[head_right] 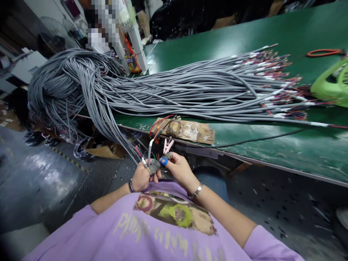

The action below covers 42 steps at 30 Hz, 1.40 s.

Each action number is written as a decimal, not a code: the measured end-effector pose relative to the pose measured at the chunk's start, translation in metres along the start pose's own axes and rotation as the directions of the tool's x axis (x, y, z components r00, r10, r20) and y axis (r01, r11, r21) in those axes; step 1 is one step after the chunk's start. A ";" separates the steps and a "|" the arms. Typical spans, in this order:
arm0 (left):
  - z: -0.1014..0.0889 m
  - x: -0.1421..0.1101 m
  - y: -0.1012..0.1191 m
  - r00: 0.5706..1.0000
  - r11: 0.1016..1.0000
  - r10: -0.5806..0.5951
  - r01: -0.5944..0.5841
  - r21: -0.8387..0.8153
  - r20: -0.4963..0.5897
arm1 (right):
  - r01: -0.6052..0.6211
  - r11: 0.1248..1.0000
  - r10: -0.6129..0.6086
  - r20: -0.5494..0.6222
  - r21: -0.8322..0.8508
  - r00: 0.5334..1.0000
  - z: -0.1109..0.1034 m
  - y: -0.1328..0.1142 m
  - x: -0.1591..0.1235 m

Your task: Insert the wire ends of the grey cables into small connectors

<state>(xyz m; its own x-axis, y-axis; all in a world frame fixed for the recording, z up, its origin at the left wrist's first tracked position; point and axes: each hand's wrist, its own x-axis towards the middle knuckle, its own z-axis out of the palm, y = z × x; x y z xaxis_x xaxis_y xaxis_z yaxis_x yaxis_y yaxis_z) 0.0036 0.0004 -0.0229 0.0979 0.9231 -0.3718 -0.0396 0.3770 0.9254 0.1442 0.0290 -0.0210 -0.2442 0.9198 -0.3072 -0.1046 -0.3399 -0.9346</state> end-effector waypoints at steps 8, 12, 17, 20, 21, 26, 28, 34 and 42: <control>0.002 -0.001 0.005 0.999 1.000 -0.015 0.015 0.000 -0.046 | 0.015 0.999 -0.016 0.020 0.044 1.000 -0.002 0.004 0.001; 0.001 -0.004 0.012 0.998 0.999 -0.036 0.035 -0.017 -0.045 | -0.023 0.990 0.015 0.064 0.137 0.998 -0.006 0.006 0.000; -0.007 -0.001 0.023 0.989 0.994 -0.109 0.110 0.000 0.104 | -0.104 0.907 0.074 0.090 0.407 0.993 -0.013 0.006 0.006; -0.010 0.002 0.030 0.969 0.989 -0.151 0.148 0.028 0.194 | -0.121 0.887 0.077 0.115 0.447 0.990 -0.014 0.002 0.012; -0.010 0.003 0.032 0.967 0.988 -0.152 0.148 0.039 0.205 | -0.119 0.889 0.067 0.130 0.442 0.989 -0.015 0.000 0.014; -0.005 0.004 0.035 0.975 0.985 -0.135 0.112 0.129 0.178 | -0.148 0.939 0.067 0.258 0.311 0.964 -0.017 -0.009 0.013; -0.002 0.003 0.034 0.973 0.979 -0.146 0.116 0.170 0.180 | -0.169 0.957 0.099 0.284 0.234 0.954 -0.017 -0.010 0.010; -0.001 0.000 0.028 0.980 0.975 -0.128 0.096 0.201 0.154 | -0.125 0.981 0.098 0.175 0.150 0.980 -0.013 -0.009 0.005; 0.000 -0.001 0.014 0.998 0.988 -0.026 0.018 0.151 0.052 | -0.038 0.991 0.029 0.070 0.127 0.997 -0.008 -0.007 0.002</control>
<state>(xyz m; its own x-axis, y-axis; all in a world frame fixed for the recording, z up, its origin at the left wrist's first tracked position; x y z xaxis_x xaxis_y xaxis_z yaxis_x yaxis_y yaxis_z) 0.0030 0.0043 -0.0093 0.1503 0.9079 -0.3913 0.1131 0.3774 0.9191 0.1521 0.0345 -0.0162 -0.3142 0.8935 -0.3209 -0.2164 -0.3965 -0.8921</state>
